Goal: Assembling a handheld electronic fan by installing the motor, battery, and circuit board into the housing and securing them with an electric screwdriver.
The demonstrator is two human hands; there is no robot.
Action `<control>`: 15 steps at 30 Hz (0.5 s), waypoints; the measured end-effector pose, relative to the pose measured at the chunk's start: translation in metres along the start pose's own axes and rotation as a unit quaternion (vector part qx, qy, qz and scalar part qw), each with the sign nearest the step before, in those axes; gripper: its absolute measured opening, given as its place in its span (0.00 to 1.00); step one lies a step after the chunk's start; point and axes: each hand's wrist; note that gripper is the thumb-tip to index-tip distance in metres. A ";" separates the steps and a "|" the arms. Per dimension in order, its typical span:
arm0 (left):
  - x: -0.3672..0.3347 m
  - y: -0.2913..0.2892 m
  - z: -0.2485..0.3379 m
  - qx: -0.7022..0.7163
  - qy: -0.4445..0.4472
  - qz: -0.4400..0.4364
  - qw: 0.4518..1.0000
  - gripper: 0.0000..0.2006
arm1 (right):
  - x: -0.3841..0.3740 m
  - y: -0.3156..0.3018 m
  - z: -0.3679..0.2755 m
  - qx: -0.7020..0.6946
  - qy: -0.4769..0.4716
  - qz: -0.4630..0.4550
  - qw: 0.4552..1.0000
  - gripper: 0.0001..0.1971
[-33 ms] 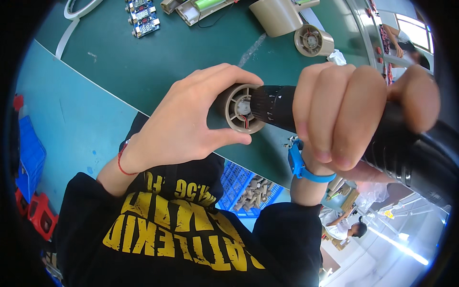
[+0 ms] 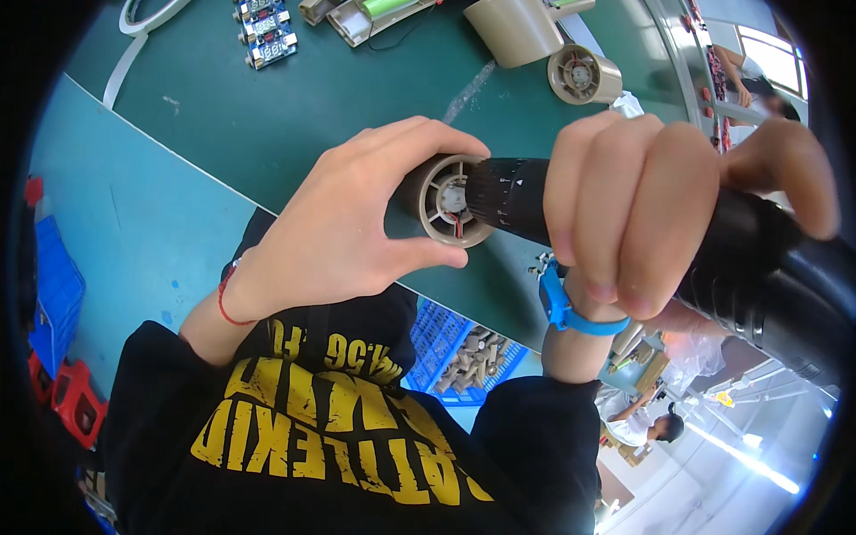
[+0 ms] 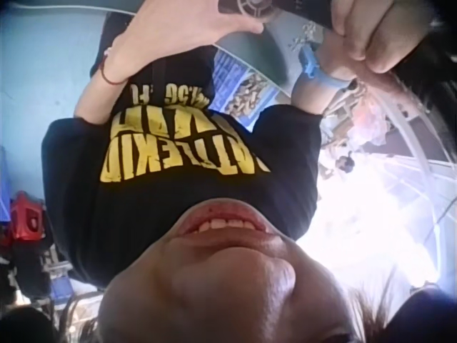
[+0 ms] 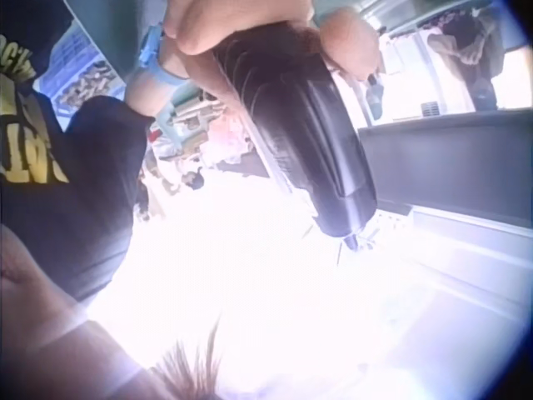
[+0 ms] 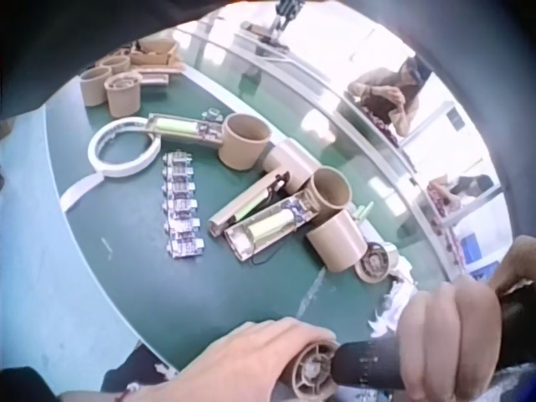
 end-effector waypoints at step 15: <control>-0.001 0.001 0.005 0.013 0.005 0.005 1.000 0.27 | 0.001 0.040 -0.012 0.016 0.009 0.105 0.994 0.28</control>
Point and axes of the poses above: each hand's wrist, its own x-axis away from the middle knuckle, its own y-axis out of the palm, z = x × y, and after that the axes turned 13 degrees about -z, right-handed
